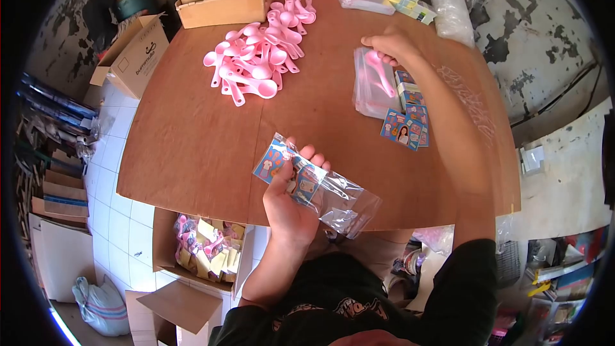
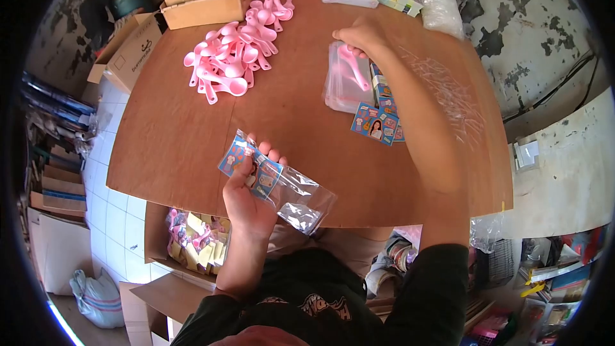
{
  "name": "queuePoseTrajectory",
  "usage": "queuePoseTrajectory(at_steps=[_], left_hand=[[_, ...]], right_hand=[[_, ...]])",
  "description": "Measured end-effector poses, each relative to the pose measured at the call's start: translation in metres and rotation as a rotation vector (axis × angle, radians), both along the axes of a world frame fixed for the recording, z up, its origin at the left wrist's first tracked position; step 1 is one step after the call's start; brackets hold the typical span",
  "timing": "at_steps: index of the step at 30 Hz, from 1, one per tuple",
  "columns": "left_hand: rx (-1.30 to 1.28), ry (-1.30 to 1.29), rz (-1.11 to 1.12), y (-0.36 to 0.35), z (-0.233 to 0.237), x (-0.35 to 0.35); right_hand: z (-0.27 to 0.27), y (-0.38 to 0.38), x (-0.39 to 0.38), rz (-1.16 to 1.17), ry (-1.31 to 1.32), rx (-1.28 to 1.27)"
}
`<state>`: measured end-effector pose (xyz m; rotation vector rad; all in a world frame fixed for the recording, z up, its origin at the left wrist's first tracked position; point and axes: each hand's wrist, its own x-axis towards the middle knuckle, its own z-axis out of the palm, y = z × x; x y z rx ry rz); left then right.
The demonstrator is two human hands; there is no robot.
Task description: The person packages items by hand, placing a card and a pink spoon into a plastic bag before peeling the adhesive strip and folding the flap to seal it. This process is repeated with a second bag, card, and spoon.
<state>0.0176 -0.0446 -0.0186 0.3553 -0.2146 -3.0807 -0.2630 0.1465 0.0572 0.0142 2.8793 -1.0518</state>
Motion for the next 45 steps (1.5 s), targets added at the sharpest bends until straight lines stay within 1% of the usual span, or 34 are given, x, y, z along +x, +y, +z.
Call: queuePoseTrajectory(at_steps=[2,3,5,6,8,9,11,12,14,15,17,18,20,22,24,26,28,29,30,32,33,35,36,38,40,42,44,45], left_hand=[[-0.009,0.001,0.012,-0.002,0.000,0.002],[-0.014,0.008,0.033,-0.004,0.000,0.002],[-0.034,0.051,0.062,-0.008,-0.006,0.001],[-0.034,0.050,0.063,-0.009,-0.008,0.000],[-0.035,0.063,0.079,-0.009,-0.007,-0.003],[-0.034,0.064,0.074,-0.008,-0.006,-0.004],[-0.019,0.029,0.061,-0.005,-0.002,-0.005],[-0.021,0.023,0.057,-0.004,-0.001,-0.007],[-0.028,0.020,0.051,-0.003,0.000,-0.010],[-0.027,0.037,0.044,-0.004,-0.001,-0.012],[-0.029,0.023,0.052,-0.006,0.000,-0.016],[-0.026,0.014,0.053,-0.008,0.000,-0.018],[-0.034,0.015,0.077,-0.010,0.003,-0.020],[-0.042,0.006,0.139,-0.012,0.003,-0.023],[-0.034,0.039,0.165,-0.015,0.000,-0.025],[-0.026,0.071,0.191,-0.017,-0.001,-0.027],[-0.074,0.070,0.258,-0.017,0.000,-0.028],[-0.076,0.067,0.258,-0.017,0.001,-0.027],[-0.096,0.064,0.277,-0.015,0.002,-0.026],[-0.115,0.062,0.290,-0.011,0.004,-0.026],[-0.139,0.053,0.294,-0.008,0.005,-0.025],[-0.165,0.045,0.295,-0.003,0.006,-0.024],[-0.167,0.041,0.284,-0.002,0.006,-0.024],[-0.172,0.040,0.271,0.002,0.007,-0.022],[-0.173,0.045,0.251,0.004,0.008,-0.021],[-0.191,0.063,0.257,0.006,0.006,-0.021],[-0.208,0.080,0.267,0.007,0.006,-0.021],[-0.258,0.076,0.291,0.007,0.006,-0.020]], right_hand=[[-0.001,0.007,-0.003,-0.001,-0.009,0.163],[-0.004,0.012,-0.002,0.006,-0.010,0.164],[-0.009,0.020,0.010,0.196,0.247,0.673],[-0.011,0.020,0.018,0.197,0.247,0.673],[-0.012,0.023,0.033,0.207,0.096,0.824],[-0.015,0.024,0.035,0.202,0.094,0.825],[-0.029,0.030,0.039,0.221,0.256,0.770],[-0.034,0.034,0.037,0.219,0.249,0.768],[-0.042,0.038,0.032,0.236,0.253,0.603],[-0.034,0.032,0.041,0.242,0.249,0.599],[-0.019,0.025,0.063,0.246,0.160,0.401],[-0.023,0.026,0.071,0.254,0.159,0.398],[-0.032,0.031,0.093,0.269,0.159,0.042],[-0.017,0.025,0.137,0.290,-0.122,-0.123],[-0.010,0.026,0.177,0.272,-0.312,-0.367],[-0.012,0.032,0.207,0.325,-0.421,-0.558],[-0.015,0.038,0.230,0.344,-0.512,-0.670],[-0.010,0.040,0.238,0.324,-0.577,-0.640],[-0.013,0.044,0.244,0.273,-0.638,-0.694],[-0.021,0.048,0.254,0.259,-0.619,-0.949],[-0.020,0.046,0.259,0.255,-0.615,-0.950],[-0.014,0.031,0.267,0.210,-0.452,-0.956],[-0.012,0.026,0.268,0.209,-0.450,-0.959],[-0.010,0.018,0.268,0.332,-0.487,-0.837],[-0.016,0.013,0.265,0.336,-0.496,-0.856],[-0.016,0.005,0.265,0.307,-0.475,-0.705],[-0.016,0.002,0.265,0.284,-0.459,-0.737],[-0.015,0.001,0.266,0.278,-0.443,-0.752]])
